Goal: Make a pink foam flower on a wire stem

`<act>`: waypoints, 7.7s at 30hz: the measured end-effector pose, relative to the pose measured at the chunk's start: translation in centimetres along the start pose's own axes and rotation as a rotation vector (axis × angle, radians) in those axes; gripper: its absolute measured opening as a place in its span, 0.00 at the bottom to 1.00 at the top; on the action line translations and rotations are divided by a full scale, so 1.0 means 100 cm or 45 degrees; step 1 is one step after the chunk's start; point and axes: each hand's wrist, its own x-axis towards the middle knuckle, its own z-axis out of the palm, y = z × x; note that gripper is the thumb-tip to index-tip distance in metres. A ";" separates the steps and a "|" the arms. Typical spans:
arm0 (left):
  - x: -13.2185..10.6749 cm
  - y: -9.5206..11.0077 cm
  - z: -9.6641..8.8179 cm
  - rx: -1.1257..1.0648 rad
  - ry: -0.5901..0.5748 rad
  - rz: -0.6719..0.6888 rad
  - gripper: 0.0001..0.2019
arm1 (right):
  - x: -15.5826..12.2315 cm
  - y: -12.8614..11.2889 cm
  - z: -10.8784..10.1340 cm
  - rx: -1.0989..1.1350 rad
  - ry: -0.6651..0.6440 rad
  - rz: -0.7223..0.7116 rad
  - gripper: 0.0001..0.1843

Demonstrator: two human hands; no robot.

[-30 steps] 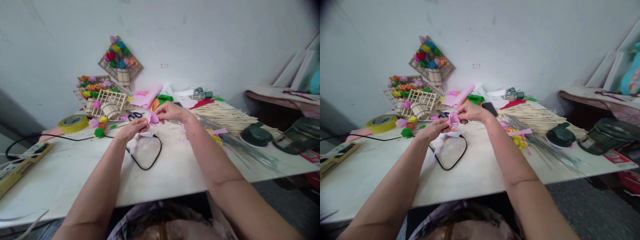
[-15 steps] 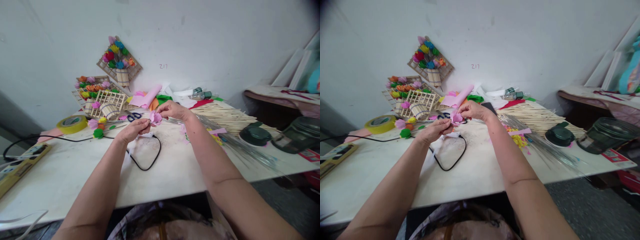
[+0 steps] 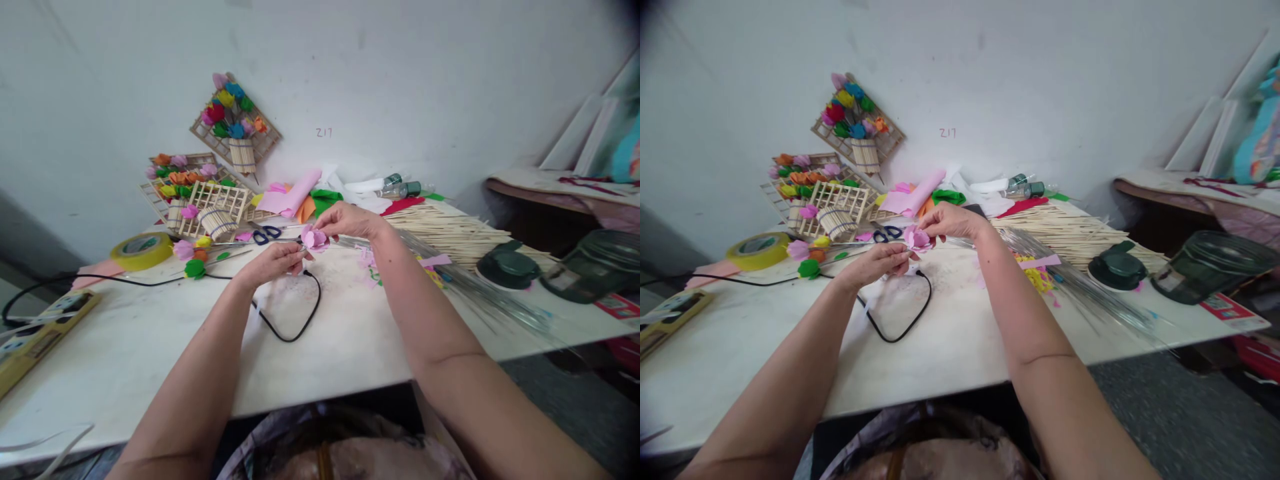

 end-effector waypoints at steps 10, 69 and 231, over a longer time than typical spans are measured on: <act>-0.002 0.007 0.000 0.097 -0.076 -0.008 0.19 | -0.001 -0.006 0.001 -0.096 -0.016 0.060 0.10; 0.017 -0.030 0.003 0.736 0.710 0.447 0.13 | 0.001 -0.016 0.002 0.066 0.356 0.385 0.06; 0.014 -0.036 -0.013 0.981 0.839 0.582 0.08 | 0.011 -0.021 0.016 0.032 0.439 -0.192 0.08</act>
